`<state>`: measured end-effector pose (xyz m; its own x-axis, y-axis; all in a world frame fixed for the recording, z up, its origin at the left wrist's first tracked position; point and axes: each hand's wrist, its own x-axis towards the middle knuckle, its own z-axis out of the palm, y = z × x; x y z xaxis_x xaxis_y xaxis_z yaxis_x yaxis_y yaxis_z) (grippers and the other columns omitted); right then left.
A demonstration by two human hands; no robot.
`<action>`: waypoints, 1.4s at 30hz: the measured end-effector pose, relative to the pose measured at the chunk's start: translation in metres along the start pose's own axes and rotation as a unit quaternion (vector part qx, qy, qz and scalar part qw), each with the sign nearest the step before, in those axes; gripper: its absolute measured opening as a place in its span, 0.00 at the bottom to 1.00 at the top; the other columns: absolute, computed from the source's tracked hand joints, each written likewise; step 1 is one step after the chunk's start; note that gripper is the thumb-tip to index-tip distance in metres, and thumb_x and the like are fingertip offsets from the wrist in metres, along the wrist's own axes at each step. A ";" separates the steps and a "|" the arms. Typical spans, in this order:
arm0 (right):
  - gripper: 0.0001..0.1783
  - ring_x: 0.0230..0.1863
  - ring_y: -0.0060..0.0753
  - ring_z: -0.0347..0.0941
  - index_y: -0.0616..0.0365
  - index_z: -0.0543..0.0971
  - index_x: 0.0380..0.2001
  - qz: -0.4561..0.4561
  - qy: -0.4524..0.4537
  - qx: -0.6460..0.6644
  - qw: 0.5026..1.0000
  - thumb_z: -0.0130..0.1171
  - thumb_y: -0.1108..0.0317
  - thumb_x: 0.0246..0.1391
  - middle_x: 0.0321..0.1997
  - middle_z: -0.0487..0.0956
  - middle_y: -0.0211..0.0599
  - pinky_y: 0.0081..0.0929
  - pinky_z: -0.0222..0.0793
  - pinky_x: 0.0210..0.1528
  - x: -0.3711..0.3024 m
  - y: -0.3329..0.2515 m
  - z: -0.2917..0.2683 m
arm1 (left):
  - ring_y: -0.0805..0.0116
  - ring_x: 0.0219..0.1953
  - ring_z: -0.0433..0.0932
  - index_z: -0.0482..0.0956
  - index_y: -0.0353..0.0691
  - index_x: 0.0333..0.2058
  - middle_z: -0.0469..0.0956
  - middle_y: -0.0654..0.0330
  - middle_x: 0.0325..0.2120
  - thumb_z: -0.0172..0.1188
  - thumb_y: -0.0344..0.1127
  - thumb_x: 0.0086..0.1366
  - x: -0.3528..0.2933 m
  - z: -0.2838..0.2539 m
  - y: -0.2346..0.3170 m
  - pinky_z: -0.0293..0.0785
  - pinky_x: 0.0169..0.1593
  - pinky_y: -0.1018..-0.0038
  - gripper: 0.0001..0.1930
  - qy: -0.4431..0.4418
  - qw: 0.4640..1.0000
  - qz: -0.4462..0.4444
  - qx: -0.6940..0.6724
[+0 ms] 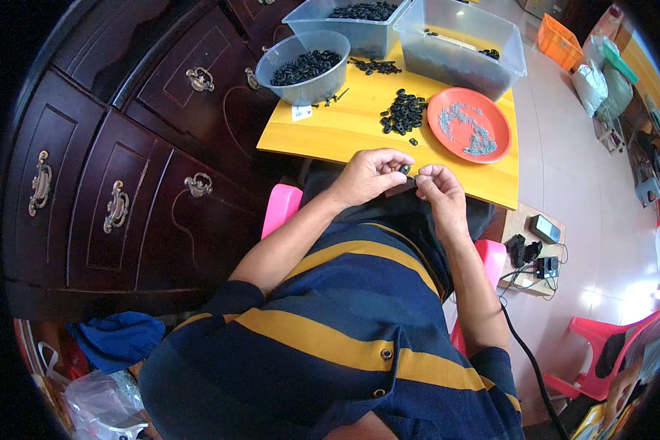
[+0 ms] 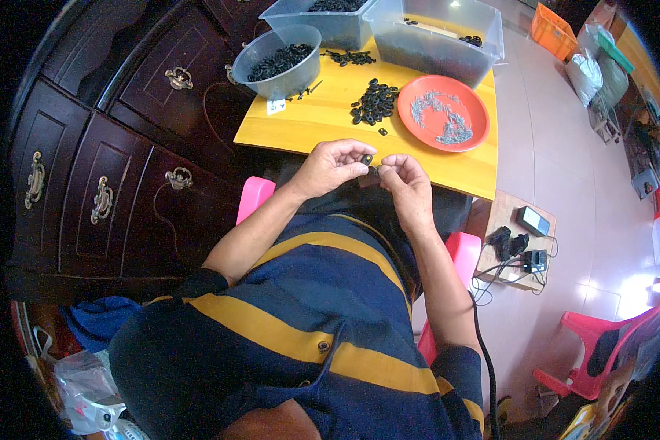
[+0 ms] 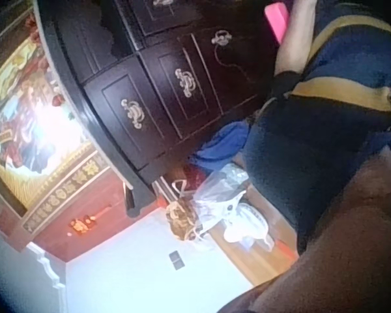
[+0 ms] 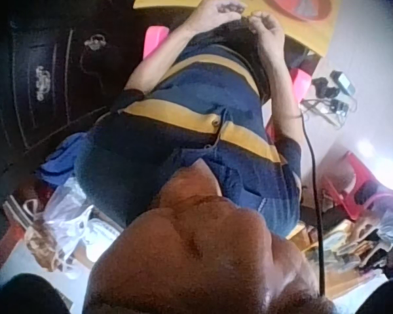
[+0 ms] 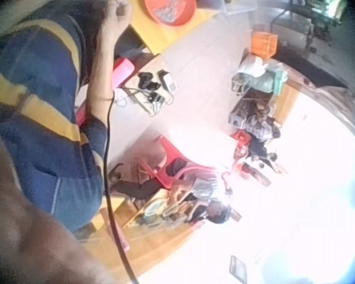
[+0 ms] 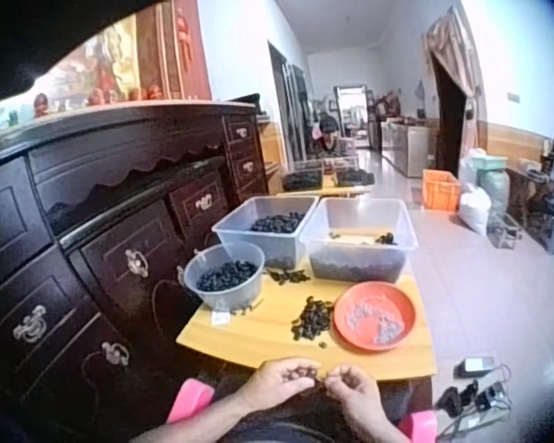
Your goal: Manually assembling small black plastic parts with metal clips on a production table.
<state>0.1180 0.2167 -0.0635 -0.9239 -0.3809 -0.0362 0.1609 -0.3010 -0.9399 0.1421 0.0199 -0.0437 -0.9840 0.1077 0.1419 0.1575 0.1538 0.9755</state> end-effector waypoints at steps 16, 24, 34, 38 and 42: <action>0.07 0.31 0.17 0.71 0.57 0.77 0.42 -0.005 0.005 -0.002 1.000 0.61 0.73 0.61 0.33 0.78 0.24 0.16 0.66 0.37 0.001 0.002 -0.003 | 0.84 0.24 0.73 0.80 0.32 0.47 0.77 0.69 0.26 0.64 0.23 0.63 0.000 0.006 0.002 0.71 0.27 0.83 0.13 -0.021 0.999 -0.011 -0.047; 0.07 0.31 0.17 0.71 0.57 0.78 0.41 -0.010 0.010 -0.007 1.000 0.61 0.72 0.60 0.33 0.78 0.25 0.17 0.67 0.37 0.000 0.001 0.001 | 0.85 0.27 0.72 0.82 0.34 0.46 0.77 0.70 0.26 0.66 0.24 0.61 0.001 0.008 0.000 0.71 0.31 0.84 0.13 -0.033 0.998 -0.027 -0.044; 0.06 0.29 0.16 0.70 0.58 0.77 0.39 0.017 0.035 0.025 0.999 0.61 0.74 0.58 0.31 0.78 0.25 0.16 0.64 0.34 0.000 0.004 0.003 | 0.85 0.28 0.72 0.84 0.37 0.45 0.77 0.71 0.26 0.69 0.25 0.60 0.004 0.010 -0.005 0.72 0.34 0.84 0.14 -0.033 0.999 -0.022 -0.031; 0.06 0.29 0.15 0.69 0.59 0.77 0.39 0.017 0.055 0.059 0.997 0.62 0.74 0.58 0.29 0.77 0.25 0.15 0.64 0.33 0.000 0.003 0.007 | 0.85 0.28 0.73 0.76 0.37 0.56 0.78 0.69 0.30 0.69 0.25 0.60 0.002 0.010 -0.003 0.73 0.33 0.84 0.24 -0.037 0.999 0.025 0.012; 0.06 0.29 0.16 0.69 0.59 0.77 0.39 0.007 0.086 0.084 0.993 0.62 0.74 0.59 0.29 0.75 0.24 0.15 0.64 0.33 0.002 0.004 0.007 | 0.84 0.26 0.72 0.73 0.38 0.59 0.77 0.67 0.31 0.73 0.28 0.55 -0.002 0.016 0.016 0.73 0.33 0.83 0.32 -0.013 0.997 0.025 0.068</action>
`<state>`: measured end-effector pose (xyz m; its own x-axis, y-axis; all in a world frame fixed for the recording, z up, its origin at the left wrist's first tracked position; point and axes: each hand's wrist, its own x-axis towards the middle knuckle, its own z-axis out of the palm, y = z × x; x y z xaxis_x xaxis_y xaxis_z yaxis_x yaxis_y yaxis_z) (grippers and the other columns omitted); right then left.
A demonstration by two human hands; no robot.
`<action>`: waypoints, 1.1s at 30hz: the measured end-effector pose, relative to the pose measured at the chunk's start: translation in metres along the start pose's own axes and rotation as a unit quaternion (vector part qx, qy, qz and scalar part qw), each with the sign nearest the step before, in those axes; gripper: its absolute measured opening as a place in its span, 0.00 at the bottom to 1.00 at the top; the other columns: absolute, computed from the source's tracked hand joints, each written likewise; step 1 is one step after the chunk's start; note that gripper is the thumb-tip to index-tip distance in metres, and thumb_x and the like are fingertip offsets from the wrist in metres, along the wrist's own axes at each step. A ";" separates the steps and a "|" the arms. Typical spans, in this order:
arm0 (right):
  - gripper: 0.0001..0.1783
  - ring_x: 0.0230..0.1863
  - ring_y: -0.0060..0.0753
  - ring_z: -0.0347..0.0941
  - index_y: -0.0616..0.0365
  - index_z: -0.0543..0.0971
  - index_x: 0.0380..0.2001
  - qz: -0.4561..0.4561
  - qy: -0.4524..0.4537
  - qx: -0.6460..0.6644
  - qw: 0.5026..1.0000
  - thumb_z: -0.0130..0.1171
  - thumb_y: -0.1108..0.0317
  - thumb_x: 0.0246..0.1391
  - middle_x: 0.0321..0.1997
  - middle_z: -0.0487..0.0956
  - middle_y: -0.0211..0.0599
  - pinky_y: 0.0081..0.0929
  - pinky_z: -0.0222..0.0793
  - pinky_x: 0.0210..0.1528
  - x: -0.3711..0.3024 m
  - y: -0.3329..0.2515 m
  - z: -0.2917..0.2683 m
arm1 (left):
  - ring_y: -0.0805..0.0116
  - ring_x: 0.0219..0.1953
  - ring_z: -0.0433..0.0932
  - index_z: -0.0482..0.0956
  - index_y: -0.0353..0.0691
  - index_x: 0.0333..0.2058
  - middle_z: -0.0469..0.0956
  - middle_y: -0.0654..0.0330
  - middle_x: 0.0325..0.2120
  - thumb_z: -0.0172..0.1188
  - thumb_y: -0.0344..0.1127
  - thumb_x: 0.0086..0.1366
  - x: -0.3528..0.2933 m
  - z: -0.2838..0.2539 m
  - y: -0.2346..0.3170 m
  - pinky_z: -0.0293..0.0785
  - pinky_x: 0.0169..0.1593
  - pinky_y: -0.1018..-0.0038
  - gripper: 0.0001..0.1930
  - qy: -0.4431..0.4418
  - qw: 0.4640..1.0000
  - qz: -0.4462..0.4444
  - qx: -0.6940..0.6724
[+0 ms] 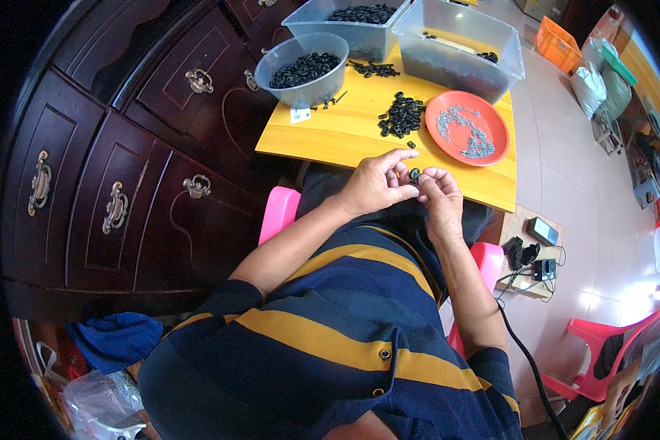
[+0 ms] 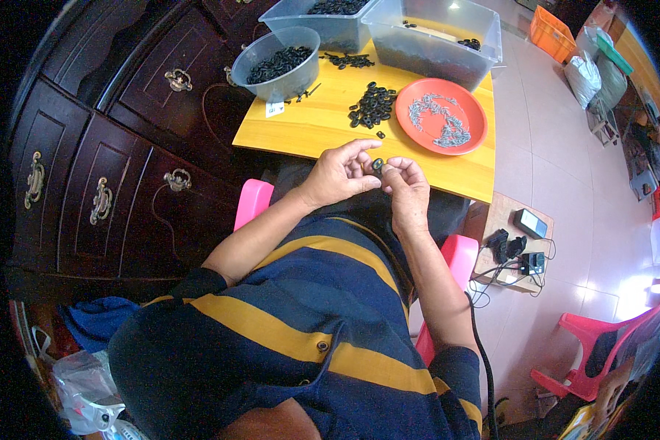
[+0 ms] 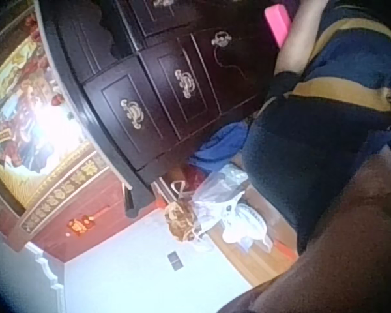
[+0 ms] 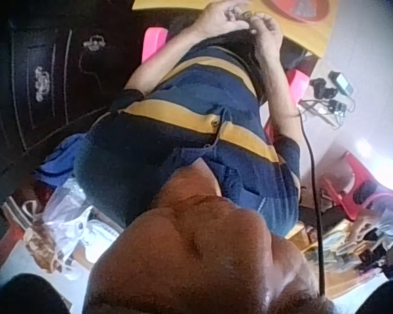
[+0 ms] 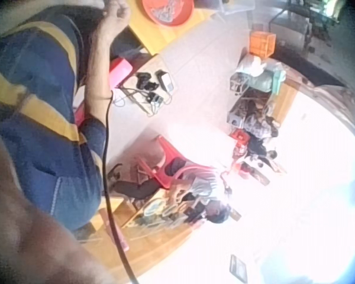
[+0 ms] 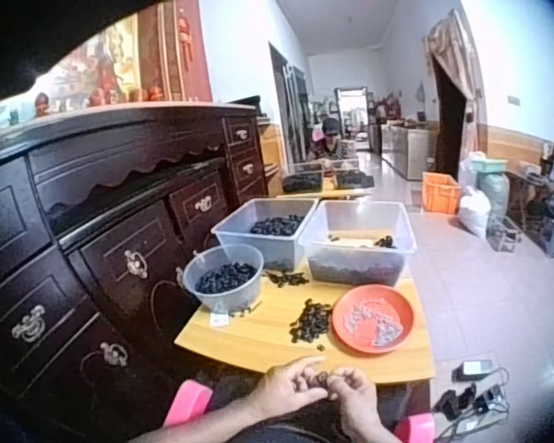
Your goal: Manually assembling small black plastic parts with metal clips on a production table.
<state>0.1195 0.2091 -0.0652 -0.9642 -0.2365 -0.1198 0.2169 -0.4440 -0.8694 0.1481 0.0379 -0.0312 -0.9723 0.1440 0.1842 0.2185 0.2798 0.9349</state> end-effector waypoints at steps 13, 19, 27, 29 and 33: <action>0.05 0.32 0.15 0.73 0.56 0.79 0.39 -0.033 0.015 0.005 0.999 0.62 0.73 0.59 0.34 0.79 0.25 0.15 0.69 0.34 0.002 0.011 -0.002 | 0.52 0.39 0.82 0.79 0.38 0.44 0.80 0.54 0.37 0.72 0.35 0.52 0.005 0.018 0.010 0.79 0.42 0.62 0.20 0.114 0.918 0.171 0.338; 0.05 0.33 0.15 0.73 0.55 0.79 0.39 -0.014 0.040 0.022 0.999 0.62 0.73 0.59 0.34 0.79 0.24 0.13 0.70 0.34 0.000 0.010 0.002 | 0.54 0.37 0.82 0.80 0.36 0.45 0.81 0.53 0.36 0.69 0.30 0.54 0.003 0.019 0.008 0.79 0.39 0.65 0.18 0.105 0.934 0.157 0.304; 0.07 0.34 0.15 0.74 0.54 0.78 0.42 0.012 0.015 0.043 0.999 0.61 0.71 0.61 0.36 0.78 0.23 0.14 0.71 0.35 0.001 0.011 -0.002 | 0.62 0.30 0.83 0.80 0.34 0.46 0.81 0.53 0.35 0.69 0.30 0.56 0.004 0.019 0.005 0.79 0.34 0.70 0.18 0.104 0.943 0.143 0.282; 0.07 0.34 0.15 0.74 0.54 0.78 0.42 0.014 0.012 0.036 0.999 0.61 0.71 0.61 0.36 0.78 0.23 0.14 0.71 0.35 0.000 0.008 -0.002 | 0.65 0.28 0.83 0.80 0.34 0.47 0.81 0.54 0.35 0.69 0.30 0.57 0.004 0.018 0.005 0.79 0.32 0.72 0.18 0.107 0.944 0.152 0.274; 0.07 0.34 0.14 0.74 0.54 0.78 0.42 0.014 0.009 0.029 0.999 0.61 0.71 0.61 0.36 0.78 0.23 0.14 0.71 0.35 0.001 0.007 -0.002 | 0.66 0.27 0.82 0.80 0.34 0.46 0.81 0.54 0.35 0.69 0.29 0.56 0.004 0.018 0.007 0.79 0.32 0.72 0.18 0.108 0.943 0.153 0.274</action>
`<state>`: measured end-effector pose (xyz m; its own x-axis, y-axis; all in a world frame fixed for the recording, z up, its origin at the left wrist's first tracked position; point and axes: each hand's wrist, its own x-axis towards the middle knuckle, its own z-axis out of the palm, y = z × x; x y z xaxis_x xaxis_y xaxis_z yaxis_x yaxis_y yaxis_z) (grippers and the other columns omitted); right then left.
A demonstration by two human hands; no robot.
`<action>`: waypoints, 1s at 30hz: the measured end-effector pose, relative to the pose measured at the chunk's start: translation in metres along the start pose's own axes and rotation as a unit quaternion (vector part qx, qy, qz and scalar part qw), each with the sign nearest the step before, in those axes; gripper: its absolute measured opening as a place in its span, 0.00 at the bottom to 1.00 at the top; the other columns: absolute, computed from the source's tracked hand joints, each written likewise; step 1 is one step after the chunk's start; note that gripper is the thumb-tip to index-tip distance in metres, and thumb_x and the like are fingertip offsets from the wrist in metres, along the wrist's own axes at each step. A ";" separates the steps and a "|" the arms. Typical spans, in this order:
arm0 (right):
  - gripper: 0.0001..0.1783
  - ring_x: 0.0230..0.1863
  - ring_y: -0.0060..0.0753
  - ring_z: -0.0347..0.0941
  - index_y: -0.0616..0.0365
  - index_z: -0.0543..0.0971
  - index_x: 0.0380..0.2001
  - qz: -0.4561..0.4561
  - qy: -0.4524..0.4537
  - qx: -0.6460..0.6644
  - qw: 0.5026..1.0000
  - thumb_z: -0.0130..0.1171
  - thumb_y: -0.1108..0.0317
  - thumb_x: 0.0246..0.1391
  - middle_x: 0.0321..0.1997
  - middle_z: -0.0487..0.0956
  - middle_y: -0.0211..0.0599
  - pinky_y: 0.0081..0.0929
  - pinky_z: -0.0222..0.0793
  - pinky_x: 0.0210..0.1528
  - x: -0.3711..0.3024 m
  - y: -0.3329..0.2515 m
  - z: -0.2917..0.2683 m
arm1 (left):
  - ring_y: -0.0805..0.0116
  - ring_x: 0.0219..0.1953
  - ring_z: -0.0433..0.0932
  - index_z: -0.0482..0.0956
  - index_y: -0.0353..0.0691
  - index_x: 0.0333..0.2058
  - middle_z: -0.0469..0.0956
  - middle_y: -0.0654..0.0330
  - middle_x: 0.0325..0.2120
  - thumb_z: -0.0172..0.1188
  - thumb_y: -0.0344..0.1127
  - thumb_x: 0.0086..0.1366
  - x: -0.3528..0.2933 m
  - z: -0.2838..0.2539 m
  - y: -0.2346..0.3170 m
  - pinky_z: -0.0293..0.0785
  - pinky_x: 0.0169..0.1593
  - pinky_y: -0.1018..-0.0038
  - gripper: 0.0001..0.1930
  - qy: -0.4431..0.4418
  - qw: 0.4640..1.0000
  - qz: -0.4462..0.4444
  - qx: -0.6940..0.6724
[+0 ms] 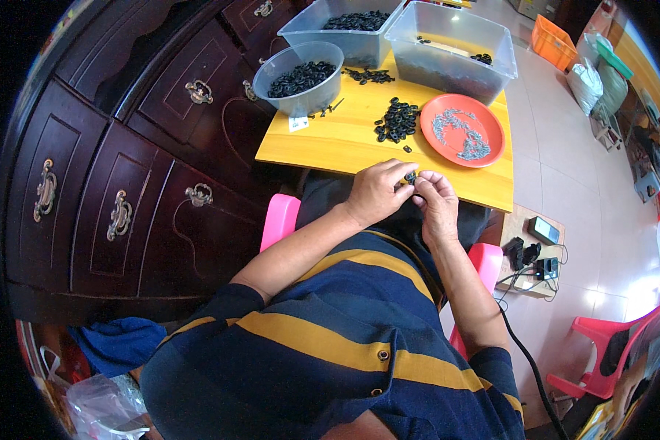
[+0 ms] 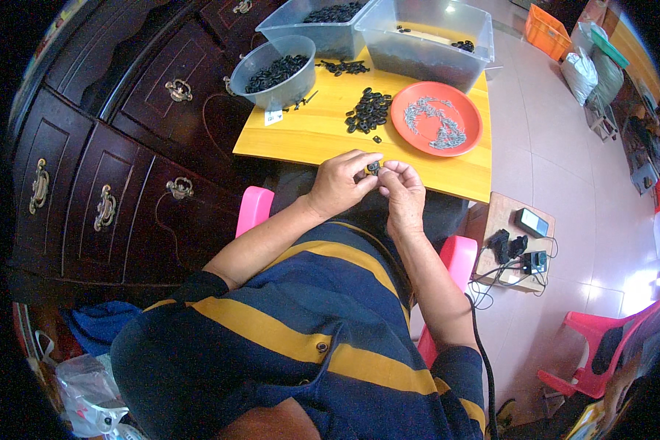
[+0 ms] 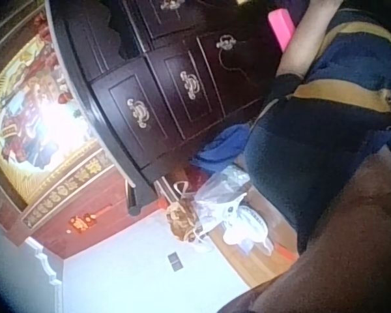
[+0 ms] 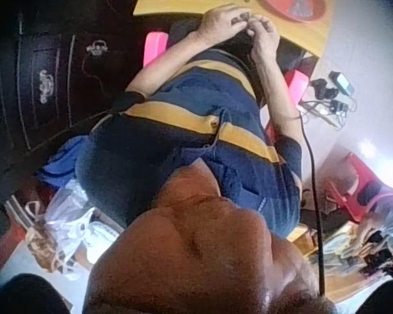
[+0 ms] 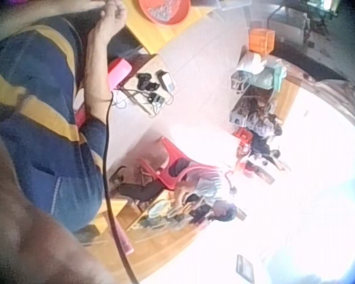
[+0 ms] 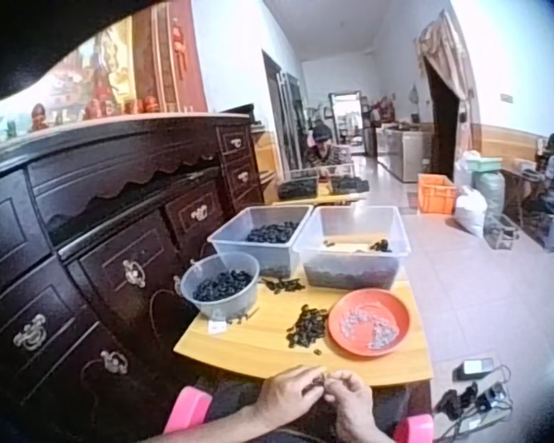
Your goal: Manually assembling small black plastic parts with metal clips on a production table.
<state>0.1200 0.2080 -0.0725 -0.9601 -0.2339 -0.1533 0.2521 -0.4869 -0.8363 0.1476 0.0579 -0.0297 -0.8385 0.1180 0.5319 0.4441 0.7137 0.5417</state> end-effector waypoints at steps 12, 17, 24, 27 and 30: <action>0.06 0.32 0.15 0.72 0.54 0.78 0.40 -0.008 -0.009 0.013 1.000 0.60 0.74 0.60 0.35 0.77 0.23 0.14 0.70 0.35 0.001 0.001 -0.002 | 0.68 0.24 0.79 0.81 0.37 0.45 0.81 0.56 0.30 0.71 0.31 0.55 0.000 0.000 -0.003 0.76 0.29 0.73 0.18 -0.015 0.999 -0.024 -0.028; 0.06 0.33 0.15 0.72 0.54 0.78 0.40 -0.015 -0.004 0.004 1.000 0.60 0.74 0.59 0.35 0.78 0.23 0.13 0.69 0.35 0.002 0.002 -0.004 | 0.71 0.22 0.76 0.82 0.38 0.45 0.80 0.58 0.28 0.73 0.31 0.54 0.002 -0.004 -0.003 0.73 0.28 0.73 0.19 -0.026 0.997 -0.016 -0.064; 0.06 0.33 0.15 0.73 0.54 0.78 0.40 -0.027 0.002 -0.004 1.000 0.60 0.74 0.59 0.36 0.78 0.23 0.14 0.69 0.35 0.004 0.007 -0.006 | 0.72 0.22 0.75 0.82 0.38 0.44 0.79 0.59 0.26 0.72 0.30 0.55 0.002 -0.004 -0.006 0.72 0.27 0.74 0.17 -0.032 0.997 -0.023 -0.072; 0.06 0.33 0.15 0.73 0.54 0.78 0.40 -0.025 0.003 -0.005 1.000 0.60 0.74 0.59 0.36 0.78 0.24 0.14 0.69 0.35 0.003 0.004 -0.004 | 0.72 0.21 0.75 0.82 0.37 0.44 0.79 0.59 0.26 0.72 0.30 0.55 0.003 -0.004 -0.005 0.72 0.27 0.74 0.17 -0.030 0.997 -0.027 -0.069; 0.06 0.34 0.15 0.73 0.54 0.78 0.41 -0.024 -0.002 -0.003 1.000 0.59 0.73 0.60 0.36 0.78 0.24 0.13 0.69 0.36 0.003 0.004 -0.005 | 0.72 0.22 0.75 0.82 0.37 0.44 0.79 0.59 0.25 0.72 0.30 0.55 0.003 -0.003 -0.005 0.72 0.27 0.74 0.17 -0.027 0.997 -0.027 -0.070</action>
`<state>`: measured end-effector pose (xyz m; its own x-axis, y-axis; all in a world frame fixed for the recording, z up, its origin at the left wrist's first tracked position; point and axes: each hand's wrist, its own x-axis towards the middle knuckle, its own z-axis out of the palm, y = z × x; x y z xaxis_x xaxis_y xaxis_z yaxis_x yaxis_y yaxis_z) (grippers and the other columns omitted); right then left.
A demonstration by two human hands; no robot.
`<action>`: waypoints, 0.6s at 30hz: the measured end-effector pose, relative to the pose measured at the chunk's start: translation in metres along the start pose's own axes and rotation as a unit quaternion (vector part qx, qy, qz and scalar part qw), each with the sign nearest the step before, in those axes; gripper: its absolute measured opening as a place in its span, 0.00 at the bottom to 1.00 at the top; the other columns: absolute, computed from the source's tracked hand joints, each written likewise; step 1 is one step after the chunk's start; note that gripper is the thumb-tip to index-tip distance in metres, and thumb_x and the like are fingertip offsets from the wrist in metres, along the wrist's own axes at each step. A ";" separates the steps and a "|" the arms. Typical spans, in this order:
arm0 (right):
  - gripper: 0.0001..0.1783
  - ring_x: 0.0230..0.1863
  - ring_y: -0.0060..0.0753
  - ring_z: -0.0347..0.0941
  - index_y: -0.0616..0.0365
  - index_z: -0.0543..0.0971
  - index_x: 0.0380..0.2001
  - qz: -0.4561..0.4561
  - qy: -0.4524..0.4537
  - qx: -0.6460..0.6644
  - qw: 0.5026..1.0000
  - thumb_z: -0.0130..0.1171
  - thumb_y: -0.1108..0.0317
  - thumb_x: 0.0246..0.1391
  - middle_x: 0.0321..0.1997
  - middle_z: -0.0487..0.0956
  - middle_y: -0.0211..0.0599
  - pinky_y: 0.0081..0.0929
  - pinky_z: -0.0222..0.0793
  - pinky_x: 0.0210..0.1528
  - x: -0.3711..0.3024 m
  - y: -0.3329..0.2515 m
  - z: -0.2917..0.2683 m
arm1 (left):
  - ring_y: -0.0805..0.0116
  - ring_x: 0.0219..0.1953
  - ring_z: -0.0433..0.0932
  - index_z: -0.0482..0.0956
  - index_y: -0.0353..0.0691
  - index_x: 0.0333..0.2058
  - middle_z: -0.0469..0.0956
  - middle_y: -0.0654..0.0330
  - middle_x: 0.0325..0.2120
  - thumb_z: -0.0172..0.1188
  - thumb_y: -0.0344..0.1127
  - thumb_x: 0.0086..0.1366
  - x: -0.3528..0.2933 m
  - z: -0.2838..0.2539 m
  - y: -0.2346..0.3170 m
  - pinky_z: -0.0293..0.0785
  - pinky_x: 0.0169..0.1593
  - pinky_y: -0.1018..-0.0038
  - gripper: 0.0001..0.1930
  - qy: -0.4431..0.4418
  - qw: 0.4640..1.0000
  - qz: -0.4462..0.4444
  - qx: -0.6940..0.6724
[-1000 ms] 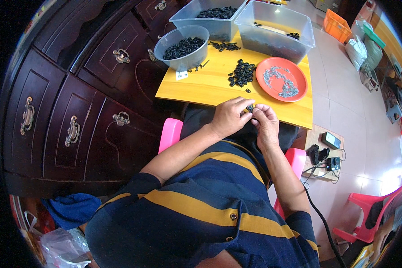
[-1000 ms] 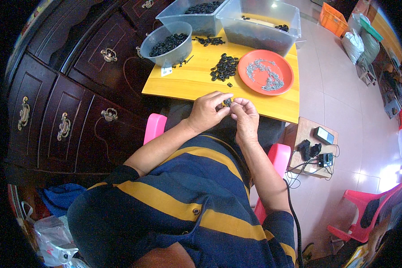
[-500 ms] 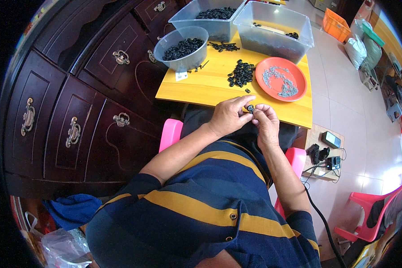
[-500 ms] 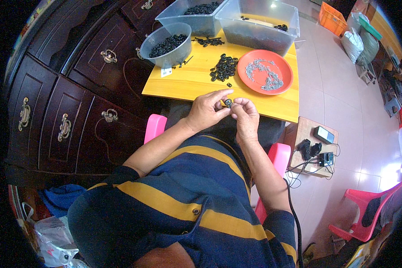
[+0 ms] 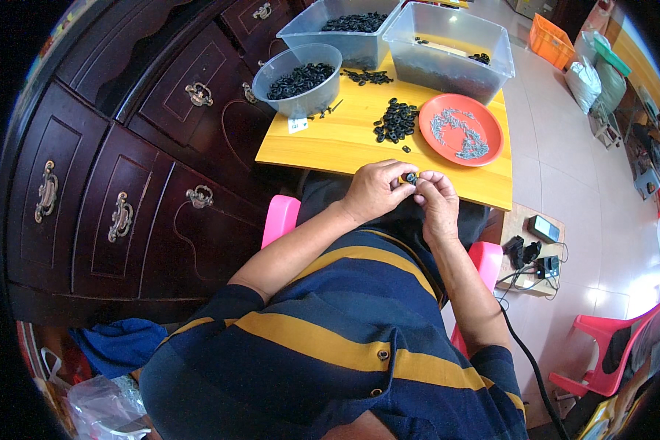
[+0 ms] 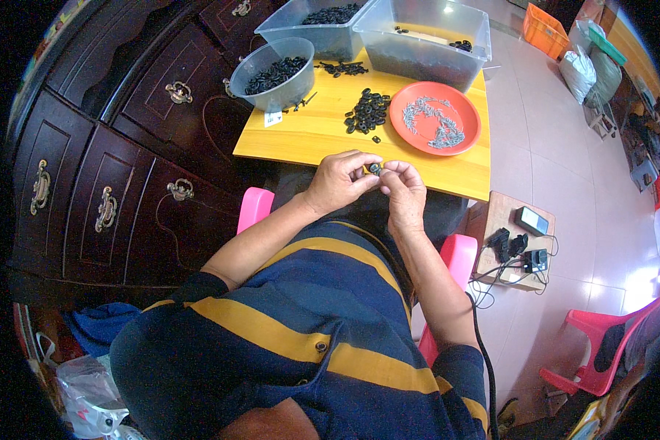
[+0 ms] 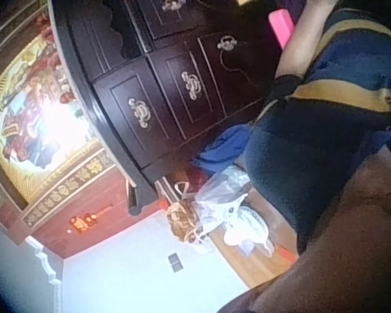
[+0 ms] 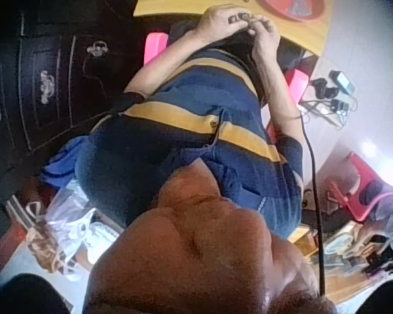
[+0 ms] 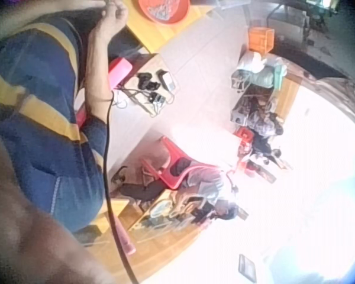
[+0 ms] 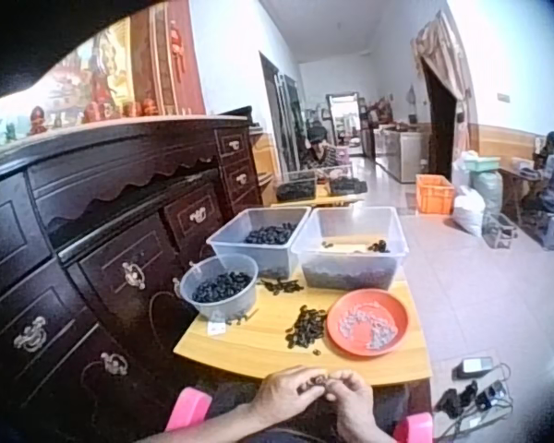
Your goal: Manually assembling small black plastic parts with metal clips on a production table.
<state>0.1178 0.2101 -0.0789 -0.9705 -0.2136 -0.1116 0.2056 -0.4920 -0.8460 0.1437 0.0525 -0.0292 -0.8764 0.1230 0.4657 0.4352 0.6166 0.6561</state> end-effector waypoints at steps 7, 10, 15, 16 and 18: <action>0.09 0.32 0.14 0.69 0.58 0.76 0.42 0.036 -0.012 0.022 0.999 0.59 0.74 0.59 0.36 0.77 0.24 0.14 0.66 0.36 -0.006 -0.015 0.008 | 0.68 0.25 0.78 0.81 0.37 0.44 0.80 0.57 0.29 0.68 0.28 0.57 0.001 -0.004 0.000 0.75 0.30 0.73 0.15 -0.022 0.999 0.027 0.022; 0.10 0.31 0.14 0.69 0.58 0.75 0.44 0.060 -0.001 0.049 0.997 0.59 0.73 0.60 0.35 0.76 0.24 0.14 0.66 0.34 -0.005 -0.016 0.006 | 0.67 0.28 0.81 0.80 0.37 0.45 0.80 0.56 0.33 0.67 0.28 0.58 0.003 -0.004 0.000 0.77 0.32 0.72 0.15 -0.039 0.998 0.048 0.024; 0.10 0.29 0.13 0.69 0.58 0.75 0.44 0.042 -0.026 0.062 0.997 0.62 0.72 0.60 0.34 0.76 0.25 0.13 0.66 0.32 -0.003 -0.015 0.006 | 0.65 0.32 0.83 0.79 0.37 0.46 0.81 0.54 0.37 0.66 0.28 0.58 0.003 -0.003 -0.002 0.80 0.35 0.71 0.15 -0.053 0.997 0.056 0.014; 0.10 0.29 0.13 0.69 0.58 0.75 0.44 0.042 -0.025 0.063 0.997 0.62 0.72 0.60 0.34 0.76 0.25 0.13 0.66 0.32 -0.002 -0.014 0.005 | 0.64 0.32 0.83 0.79 0.36 0.46 0.81 0.54 0.37 0.67 0.28 0.58 0.003 -0.003 -0.002 0.80 0.35 0.71 0.16 -0.052 0.997 0.052 0.017; 0.09 0.29 0.13 0.69 0.58 0.76 0.42 0.027 -0.008 0.043 0.999 0.63 0.72 0.60 0.33 0.77 0.24 0.13 0.66 0.33 -0.001 -0.011 0.004 | 0.64 0.33 0.83 0.79 0.36 0.46 0.81 0.54 0.37 0.67 0.28 0.58 0.003 -0.002 -0.001 0.81 0.36 0.71 0.16 -0.052 0.997 0.049 0.022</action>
<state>0.1174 0.2121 -0.0671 -0.9556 -0.2555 -0.1471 0.2688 -0.5503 -0.7905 0.1415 0.0509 -0.0273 -0.8480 0.2621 0.4606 0.5118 0.6304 0.5836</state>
